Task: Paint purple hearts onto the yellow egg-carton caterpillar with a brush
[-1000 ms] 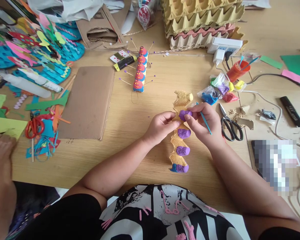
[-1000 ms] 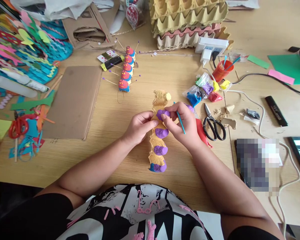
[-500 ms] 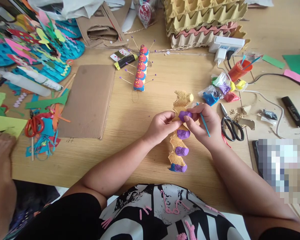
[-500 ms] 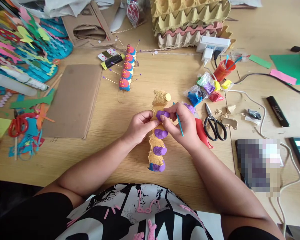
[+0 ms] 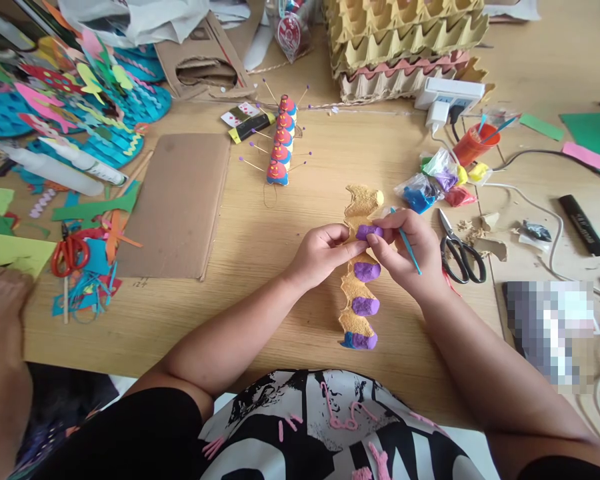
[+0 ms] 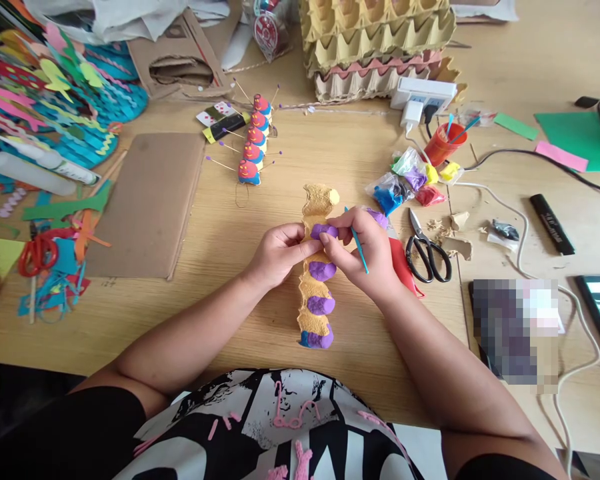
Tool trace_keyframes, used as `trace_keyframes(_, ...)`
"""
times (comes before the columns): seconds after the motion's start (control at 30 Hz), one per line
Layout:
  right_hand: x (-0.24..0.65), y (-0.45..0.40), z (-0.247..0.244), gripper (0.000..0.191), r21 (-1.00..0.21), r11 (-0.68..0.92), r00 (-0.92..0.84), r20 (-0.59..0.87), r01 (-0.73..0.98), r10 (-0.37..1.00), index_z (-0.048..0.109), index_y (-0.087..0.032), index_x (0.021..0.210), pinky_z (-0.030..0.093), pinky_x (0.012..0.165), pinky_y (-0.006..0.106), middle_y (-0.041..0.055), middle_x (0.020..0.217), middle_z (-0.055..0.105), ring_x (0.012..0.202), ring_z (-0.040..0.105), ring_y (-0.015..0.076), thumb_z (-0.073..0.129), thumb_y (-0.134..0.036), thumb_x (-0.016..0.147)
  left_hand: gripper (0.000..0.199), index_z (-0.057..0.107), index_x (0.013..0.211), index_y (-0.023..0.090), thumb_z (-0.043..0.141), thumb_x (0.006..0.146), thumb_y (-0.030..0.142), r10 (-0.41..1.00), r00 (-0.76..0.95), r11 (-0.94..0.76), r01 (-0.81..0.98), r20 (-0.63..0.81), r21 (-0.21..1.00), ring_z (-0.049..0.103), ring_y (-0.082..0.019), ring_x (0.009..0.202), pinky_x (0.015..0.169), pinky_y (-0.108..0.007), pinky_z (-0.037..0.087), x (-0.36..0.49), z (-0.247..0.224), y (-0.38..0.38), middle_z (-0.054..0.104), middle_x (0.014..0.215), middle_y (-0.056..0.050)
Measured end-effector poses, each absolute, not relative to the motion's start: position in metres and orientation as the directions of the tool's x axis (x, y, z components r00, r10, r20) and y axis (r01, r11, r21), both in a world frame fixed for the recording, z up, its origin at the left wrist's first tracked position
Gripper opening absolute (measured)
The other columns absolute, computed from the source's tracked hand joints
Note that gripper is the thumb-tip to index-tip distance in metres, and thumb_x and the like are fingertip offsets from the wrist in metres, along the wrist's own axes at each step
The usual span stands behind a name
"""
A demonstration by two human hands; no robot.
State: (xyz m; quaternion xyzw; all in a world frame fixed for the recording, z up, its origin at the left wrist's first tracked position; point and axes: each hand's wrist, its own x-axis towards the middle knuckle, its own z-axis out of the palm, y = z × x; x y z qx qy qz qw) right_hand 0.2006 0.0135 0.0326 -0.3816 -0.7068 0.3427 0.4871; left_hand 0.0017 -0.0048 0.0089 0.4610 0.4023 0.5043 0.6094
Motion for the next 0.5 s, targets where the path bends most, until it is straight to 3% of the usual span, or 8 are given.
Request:
trace_keyframes(0.3,0.2033,0.0140,0.0296,0.038,-0.866,0.466,-0.220,0.426,0.183,0.878,0.073,-0.031,0.103,0.051,0.070,0.039,-0.0003,0.083,0.063,0.073,0.058,0.0193,0.090,-0.064,0.099,0.054,0.073,0.075,0.023,0.101,0.081,0.069,0.983,0.181,0.064,-0.271,-0.014,0.960,0.065,-0.017,0.077,0.071,-0.033,0.052,0.0014,0.0086,-0.0061,0.069,0.076,-0.001)
trace_keyframes(0.5,0.2015,0.0115,0.0317,0.033,-0.870,0.464,-0.249,0.418,0.168,0.874,0.075,-0.030,0.103,0.053,0.072,0.040,0.0010,0.085,0.065,0.075,0.059,0.0199,0.088,-0.059,0.102,0.057,0.080,0.084,0.021,0.097,0.083,0.076,0.972,0.218,0.173,-0.424,-0.085,0.889,0.075,-0.019,0.082,0.081,-0.033,0.061,0.0060,0.0105,-0.0053,0.077,0.080,-0.003)
